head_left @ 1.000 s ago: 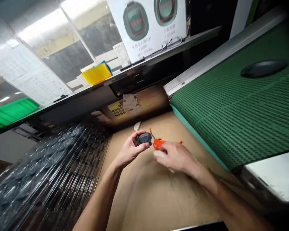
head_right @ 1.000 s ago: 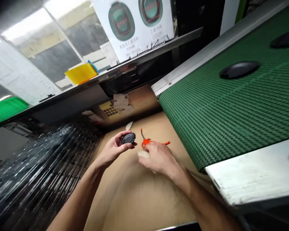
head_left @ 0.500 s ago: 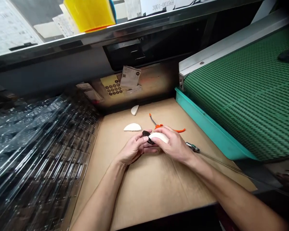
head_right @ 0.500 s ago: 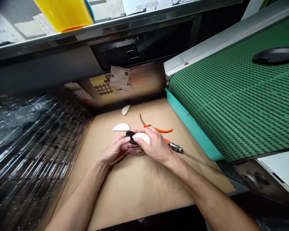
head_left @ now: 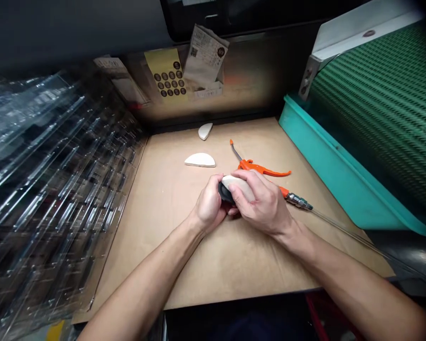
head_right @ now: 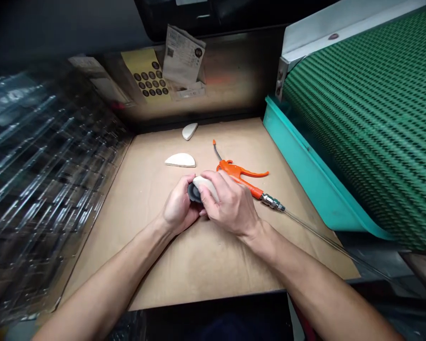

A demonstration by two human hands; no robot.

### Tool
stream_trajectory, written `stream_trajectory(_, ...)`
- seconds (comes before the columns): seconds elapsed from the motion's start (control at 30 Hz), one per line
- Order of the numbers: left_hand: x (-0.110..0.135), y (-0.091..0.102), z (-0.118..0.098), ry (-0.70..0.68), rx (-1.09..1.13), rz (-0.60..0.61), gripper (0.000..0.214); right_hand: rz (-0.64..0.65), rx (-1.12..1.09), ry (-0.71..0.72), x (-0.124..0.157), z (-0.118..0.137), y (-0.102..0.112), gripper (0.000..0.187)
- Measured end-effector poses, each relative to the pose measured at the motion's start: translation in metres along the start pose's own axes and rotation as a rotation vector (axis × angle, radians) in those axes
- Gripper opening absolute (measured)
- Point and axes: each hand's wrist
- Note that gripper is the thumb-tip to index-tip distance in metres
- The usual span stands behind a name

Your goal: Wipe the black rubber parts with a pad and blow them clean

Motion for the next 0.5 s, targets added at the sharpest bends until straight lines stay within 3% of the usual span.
stream_trajectory(0.13, 0.002, -0.002, 0.000, -0.008, 0.040, -0.003, 0.048, 0.085, -0.154, 0.156, -0.003, 0.000, 0.004, 0.020)
stream_trajectory(0.27, 0.001, 0.001, 0.003, 0.078, 0.003, 0.092, 0.054, 0.013, 0.031, 0.084, -0.005, -0.007, 0.006, 0.021)
stream_trajectory(0.33, 0.000, 0.003, 0.003, 0.084, 0.001, 0.128, 0.058, -0.007, -0.005, 0.066, -0.005, -0.007, 0.005, 0.021)
stream_trajectory(0.5, -0.002, 0.008, -0.003, 0.075, -0.004, 0.104, 0.053, 0.178, -0.239, 0.140, -0.008, -0.008, 0.014, 0.017)
Point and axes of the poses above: each hand's wrist, its own x-axis away from the middle knuckle, its own y-axis out of the back of the hand, z = x × y, and after that the axes turned 1 degree about x, right-handed
